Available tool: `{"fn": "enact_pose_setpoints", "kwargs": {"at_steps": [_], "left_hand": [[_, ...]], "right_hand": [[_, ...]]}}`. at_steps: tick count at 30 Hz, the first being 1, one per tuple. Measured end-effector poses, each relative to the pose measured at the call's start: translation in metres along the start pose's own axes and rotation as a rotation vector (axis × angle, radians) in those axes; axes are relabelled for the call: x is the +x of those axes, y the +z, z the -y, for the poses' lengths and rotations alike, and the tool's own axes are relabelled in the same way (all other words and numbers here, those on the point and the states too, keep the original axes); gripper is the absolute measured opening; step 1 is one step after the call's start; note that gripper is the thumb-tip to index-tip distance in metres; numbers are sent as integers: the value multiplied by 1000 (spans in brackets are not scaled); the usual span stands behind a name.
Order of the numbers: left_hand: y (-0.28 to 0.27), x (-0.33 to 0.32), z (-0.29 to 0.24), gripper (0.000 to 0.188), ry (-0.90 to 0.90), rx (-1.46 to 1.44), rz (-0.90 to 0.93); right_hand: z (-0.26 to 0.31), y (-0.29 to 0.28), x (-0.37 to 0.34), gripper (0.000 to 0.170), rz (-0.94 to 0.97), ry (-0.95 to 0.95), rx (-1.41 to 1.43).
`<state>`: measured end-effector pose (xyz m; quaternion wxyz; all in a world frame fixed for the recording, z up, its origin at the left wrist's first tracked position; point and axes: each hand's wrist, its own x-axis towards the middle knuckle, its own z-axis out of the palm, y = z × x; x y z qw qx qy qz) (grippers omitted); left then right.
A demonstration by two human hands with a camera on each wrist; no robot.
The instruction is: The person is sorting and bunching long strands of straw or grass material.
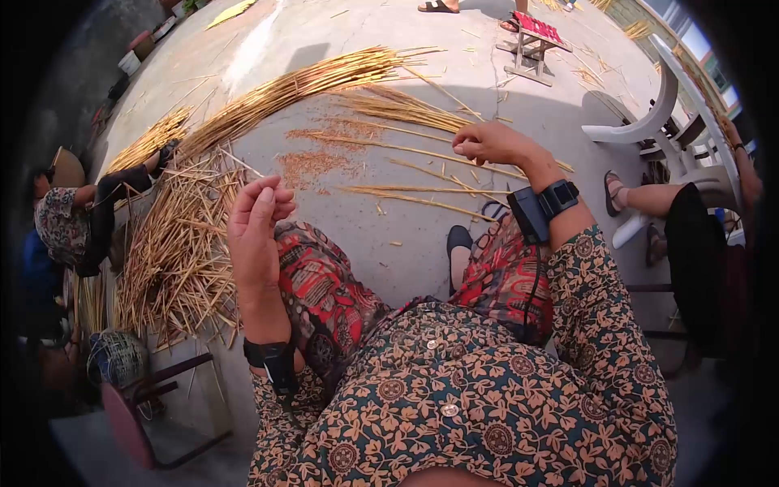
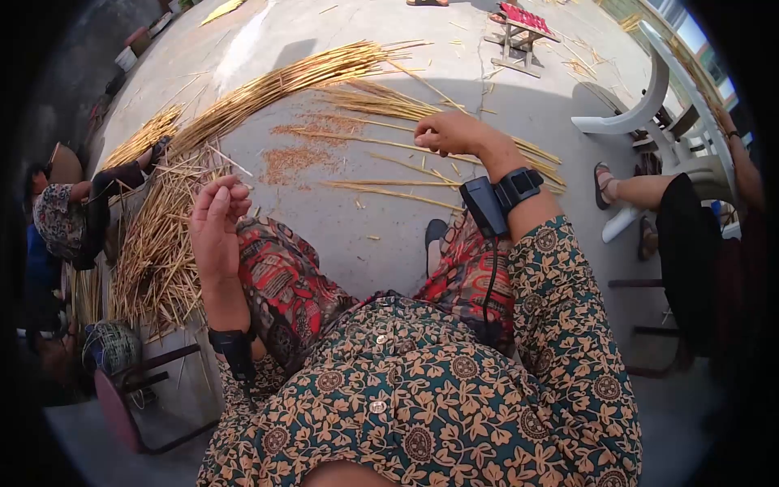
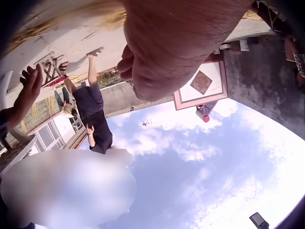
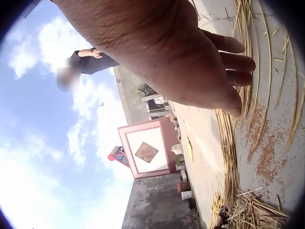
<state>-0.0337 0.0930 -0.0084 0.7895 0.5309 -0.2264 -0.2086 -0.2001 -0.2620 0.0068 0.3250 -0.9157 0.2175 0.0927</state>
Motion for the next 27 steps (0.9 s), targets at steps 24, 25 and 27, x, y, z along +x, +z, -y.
{"fn": "enact_pose_setpoints", "kwargs": {"at_steps": [24, 25, 27], "left_hand": [[3, -53, -2, 16, 237, 367, 101], [3, -54, -5, 16, 215, 367, 114], [2, -50, -6, 15, 201, 307, 145]], "right_hand": [[21, -31, -102, 32, -383, -391, 564], [23, -29, -110, 30, -429, -452, 667], [33, -30, -122, 28, -410, -540, 751]]}}
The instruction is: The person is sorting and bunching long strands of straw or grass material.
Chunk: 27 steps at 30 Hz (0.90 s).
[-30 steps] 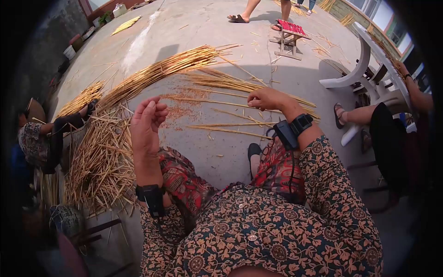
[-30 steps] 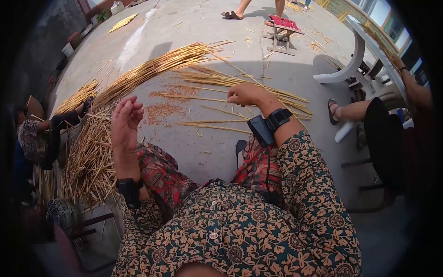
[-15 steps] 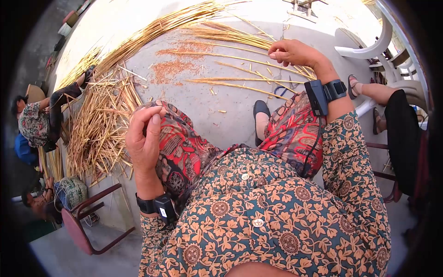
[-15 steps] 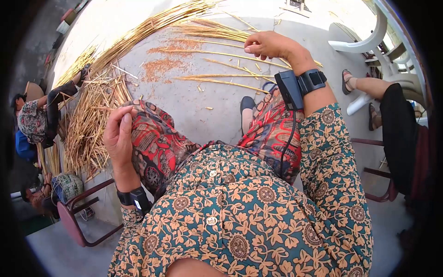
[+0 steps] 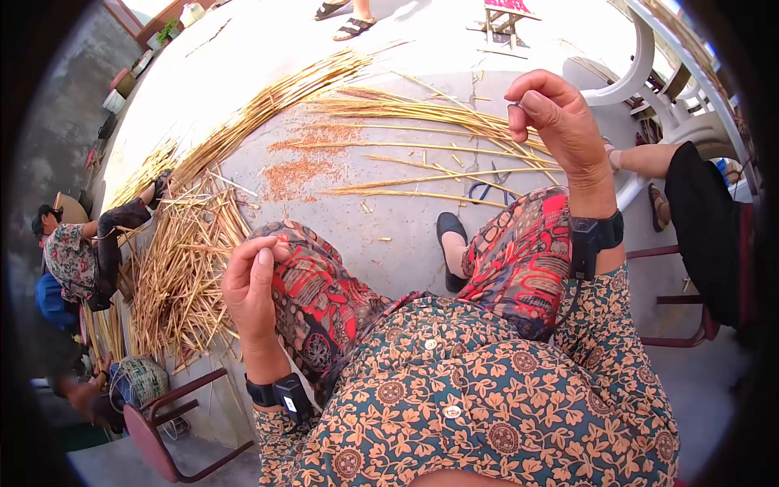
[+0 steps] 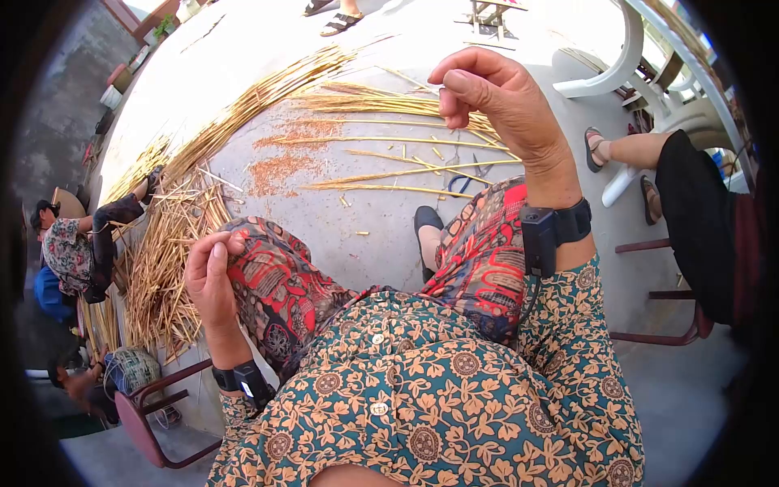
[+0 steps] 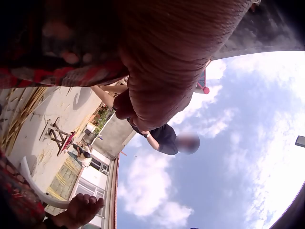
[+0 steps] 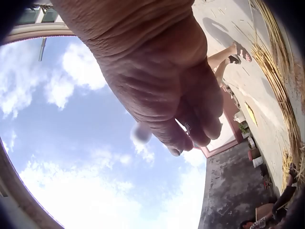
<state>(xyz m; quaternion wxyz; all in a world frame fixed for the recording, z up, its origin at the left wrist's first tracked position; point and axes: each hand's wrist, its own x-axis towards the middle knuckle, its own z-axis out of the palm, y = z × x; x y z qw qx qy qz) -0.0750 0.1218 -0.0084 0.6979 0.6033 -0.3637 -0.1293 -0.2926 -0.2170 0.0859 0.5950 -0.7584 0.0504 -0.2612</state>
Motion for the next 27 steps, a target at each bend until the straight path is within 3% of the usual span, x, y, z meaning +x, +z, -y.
{"fn": "enact_pose_setpoints", "kwargs": {"at_steps": [3, 6, 11, 12, 14, 17, 21, 23, 25, 27], "left_hand": [[3, 6, -15, 16, -76, 21, 0], [-7, 14, -17, 16, -38, 47, -23], [-10, 8, -7, 16, -124, 35, -41], [-10, 3, -5, 15, -112, 195, -32], [-3, -4, -10, 15, -99, 228, -45], [3, -11, -24, 15, -95, 262, -88], [8, -19, -45, 15, -117, 309, -112], [11, -19, -44, 13, -175, 458, -132], [15, -13, -33, 14, 17, 728, -39], [13, -11, -49, 17, 126, 927, 81]], "right_hand": [[23, 8, -8, 24, 62, -51, 18], [38, 19, -10, 21, 190, -73, 70], [21, 7, -1, 22, 108, 99, -144], [18, 1, -2, 22, 74, 124, -188], [4, -21, -5, 22, 52, 172, -222], [-45, -65, -11, 23, -31, 360, -191], [-153, -102, -46, 22, -257, 692, -246], [-227, -115, -76, 24, -182, 691, -207], [-271, -105, -99, 29, -177, 798, -99], [-274, -96, -116, 37, -136, 789, -64]]}}
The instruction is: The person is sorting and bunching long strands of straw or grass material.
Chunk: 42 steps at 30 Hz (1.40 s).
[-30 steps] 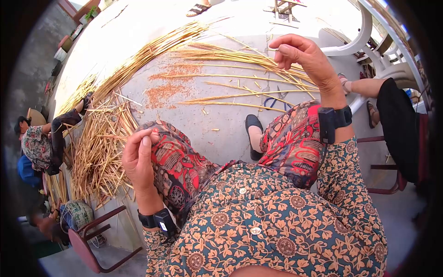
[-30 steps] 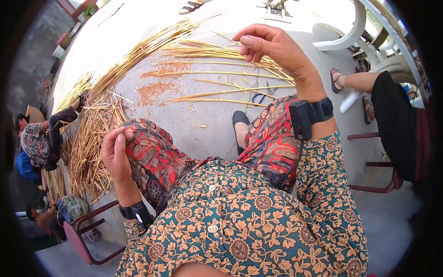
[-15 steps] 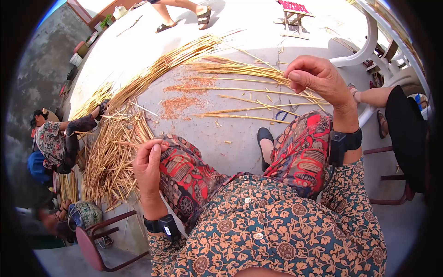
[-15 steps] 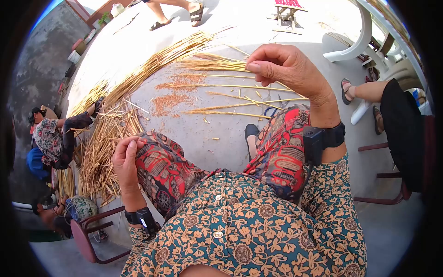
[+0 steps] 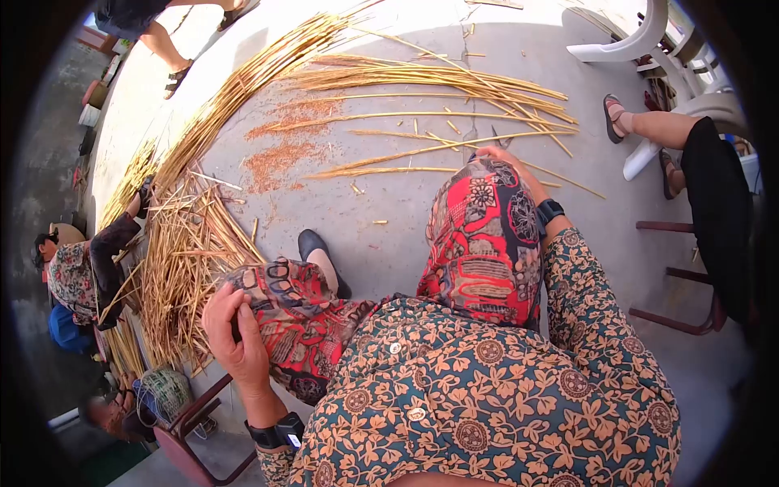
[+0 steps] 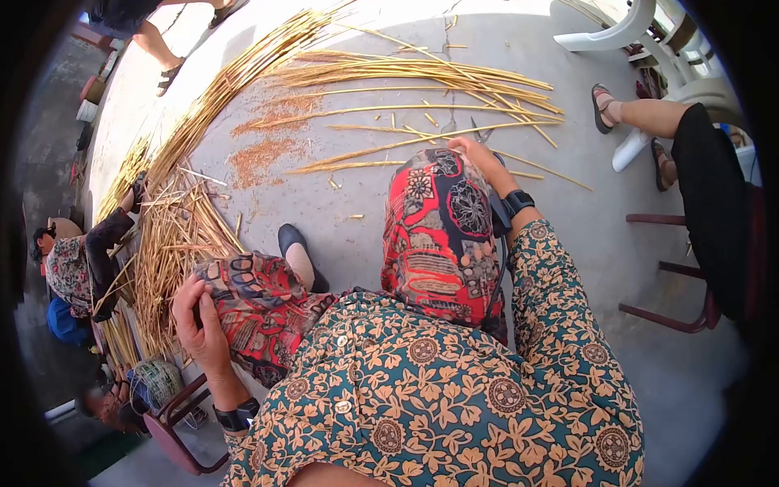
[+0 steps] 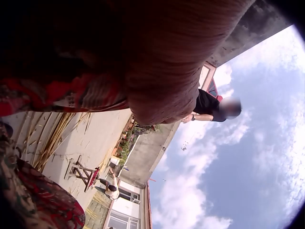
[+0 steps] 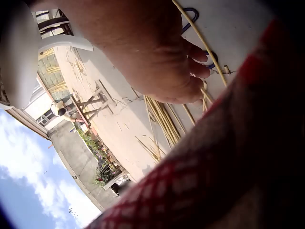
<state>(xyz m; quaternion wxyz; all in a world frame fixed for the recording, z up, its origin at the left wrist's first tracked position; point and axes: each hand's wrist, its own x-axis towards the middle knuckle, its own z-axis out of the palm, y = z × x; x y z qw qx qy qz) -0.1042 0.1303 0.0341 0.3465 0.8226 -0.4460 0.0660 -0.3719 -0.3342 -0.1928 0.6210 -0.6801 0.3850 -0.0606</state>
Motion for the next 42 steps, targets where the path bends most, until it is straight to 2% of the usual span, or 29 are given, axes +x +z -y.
{"fn": "enact_pose_setpoints", "kwargs": {"at_steps": [2, 4, 7, 9, 10, 11, 12, 14, 15, 16, 17, 18, 19, 22, 23, 27, 29, 32, 33, 35, 36, 37, 40, 42], "left_hand": [[-4, 10, -11, 16, 62, 78, 23], [-9, 12, -13, 17, -18, 28, 43], [-21, 10, -18, 17, -112, 0, 27], [-24, 7, -20, 16, -248, -44, -1], [-23, 9, -20, 17, -218, -8, 18], [-25, 10, -17, 18, -186, 28, 40], [-27, 12, -17, 20, -153, 62, 63], [-38, 13, -18, 20, -169, 92, 81], [-38, 16, -19, 20, -179, 104, 77], [-34, 22, -21, 20, -186, 106, 75], [-33, 25, -30, 19, -291, 35, 65], [-33, 27, -33, 19, -290, 64, 67], [-33, 30, -34, 19, -286, 93, 71], [-37, 38, -38, 19, -265, 129, 93], [-35, 37, -39, 18, -285, 108, 89], [-32, 35, -36, 17, -292, 80, 82], [-30, 40, -36, 16, -275, 63, 82], [-28, 42, -36, 15, -244, 83, 76], [-28, 46, -37, 15, -226, 77, 86], [-29, 45, -33, 15, -199, 94, 84], [-29, 45, -31, 15, -185, 98, 84], [-29, 45, -30, 16, -190, 97, 87], [-25, 45, -31, 16, -243, 61, 70], [-26, 48, -32, 17, -246, 81, 85]], "right_hand": [[-10, 2, 5, 48, -25, -122, -228], [-17, 10, 17, 62, -93, -335, -705], [-11, -2, 24, 75, 3, -98, -851], [-14, -15, 42, 77, 32, -32, -920], [-16, -22, 53, 78, 49, -1, -956], [-19, -26, 61, 69, 16, -47, -960], [-26, -25, 69, 65, 31, -8, -999], [-33, -16, 79, 57, 41, 65, -1088], [-36, -5, 79, 41, -80, -9, -1121], [-34, -1, 86, 36, -95, 33, -1176], [-33, 3, 92, 32, -108, 82, -1232], [-34, 6, 94, 29, -115, 135, -1285], [-36, 5, 93, 21, -133, 88, -1330], [-34, -6, 82, 22, -88, 108, -1305], [-37, -10, 82, 21, -94, -29, -1281], [-21, -7, 62, 20, 47, -68, -1086], [-28, 3, 46, 19, 93, -19, -1068], [-44, 15, 37, 16, 99, -8, -1195], [-42, 18, 36, 18, 49, -34, -1180], [-41, 19, 37, 21, 122, -13, -1196], [-34, 17, 37, 23, 157, 1, -1207], [-16, 14, 38, 27, 243, 182, -1074], [24, 0, 40, 29, 298, 131, -1055], [44, -11, 49, 26, 195, 10, -1117]]}}
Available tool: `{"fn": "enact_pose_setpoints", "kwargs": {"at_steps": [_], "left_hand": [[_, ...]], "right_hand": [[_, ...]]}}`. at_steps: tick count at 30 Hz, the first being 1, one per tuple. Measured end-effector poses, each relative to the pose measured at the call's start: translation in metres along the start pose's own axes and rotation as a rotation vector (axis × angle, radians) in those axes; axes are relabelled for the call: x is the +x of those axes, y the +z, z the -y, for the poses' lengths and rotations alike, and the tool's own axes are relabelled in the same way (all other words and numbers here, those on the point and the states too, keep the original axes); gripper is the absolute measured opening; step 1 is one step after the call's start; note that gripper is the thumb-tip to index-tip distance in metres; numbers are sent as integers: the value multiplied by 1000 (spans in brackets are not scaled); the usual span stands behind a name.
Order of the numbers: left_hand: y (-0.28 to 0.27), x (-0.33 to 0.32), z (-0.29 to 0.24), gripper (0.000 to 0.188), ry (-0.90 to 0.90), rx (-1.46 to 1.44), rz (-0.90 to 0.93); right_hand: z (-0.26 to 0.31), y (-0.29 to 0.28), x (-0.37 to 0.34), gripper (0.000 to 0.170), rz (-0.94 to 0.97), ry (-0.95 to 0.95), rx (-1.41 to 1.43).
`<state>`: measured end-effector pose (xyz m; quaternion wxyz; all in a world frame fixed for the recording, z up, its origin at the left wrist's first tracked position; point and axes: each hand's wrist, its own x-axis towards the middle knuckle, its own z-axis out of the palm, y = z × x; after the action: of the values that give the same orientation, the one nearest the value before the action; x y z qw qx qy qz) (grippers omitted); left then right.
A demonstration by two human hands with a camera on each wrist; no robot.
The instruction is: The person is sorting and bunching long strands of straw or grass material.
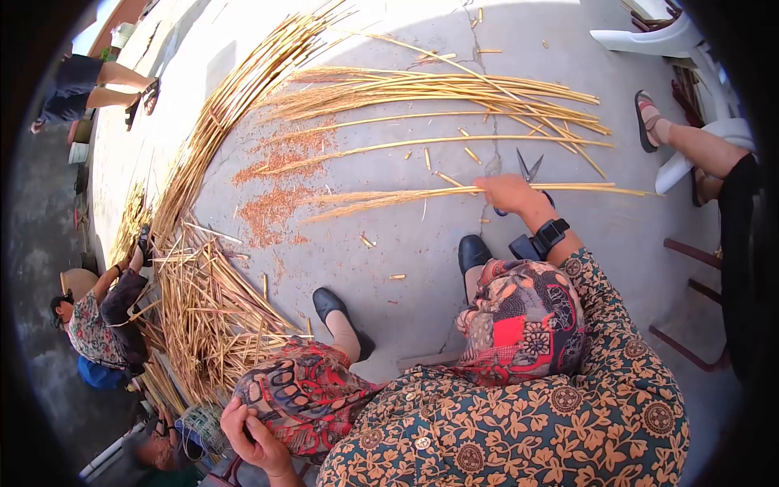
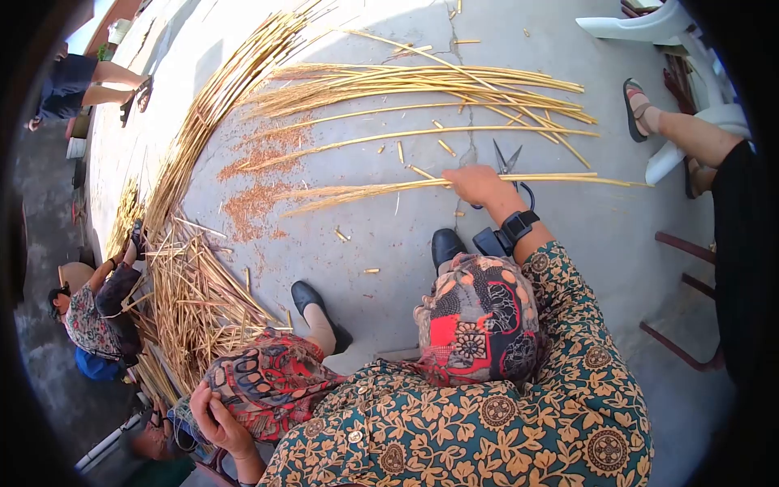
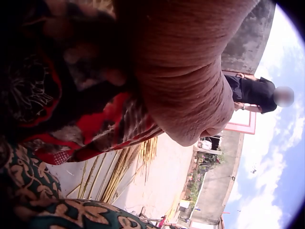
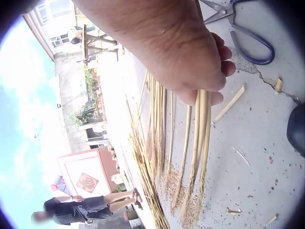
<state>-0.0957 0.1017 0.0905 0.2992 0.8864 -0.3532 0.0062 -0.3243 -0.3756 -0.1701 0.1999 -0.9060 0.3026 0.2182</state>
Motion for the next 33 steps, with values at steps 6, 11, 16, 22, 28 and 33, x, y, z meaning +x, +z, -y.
{"fn": "enact_pose_setpoints", "kwargs": {"at_steps": [6, 11, 16, 22, 28, 33], "left_hand": [[-1, 7, -4, 14, 10, 38, 12], [1, 10, -6, 14, -153, 37, -15], [-6, 26, -11, 22, -21, 141, 10], [-7, 37, -21, 22, -82, 183, 22], [-2, 56, -25, 20, -119, 284, 23], [6, 60, -19, 16, -212, 325, 26]], "right_hand": [[-11, -44, 69, 27, -286, -88, -83], [-29, -12, 115, 47, -385, -96, -87], [-29, 1, 116, 61, -344, -41, -103], [-40, -40, 154, 70, -629, 157, 68], [-77, -84, 202, 95, -367, 404, 201], [-78, -77, 213, 87, -207, 320, 110]]}}
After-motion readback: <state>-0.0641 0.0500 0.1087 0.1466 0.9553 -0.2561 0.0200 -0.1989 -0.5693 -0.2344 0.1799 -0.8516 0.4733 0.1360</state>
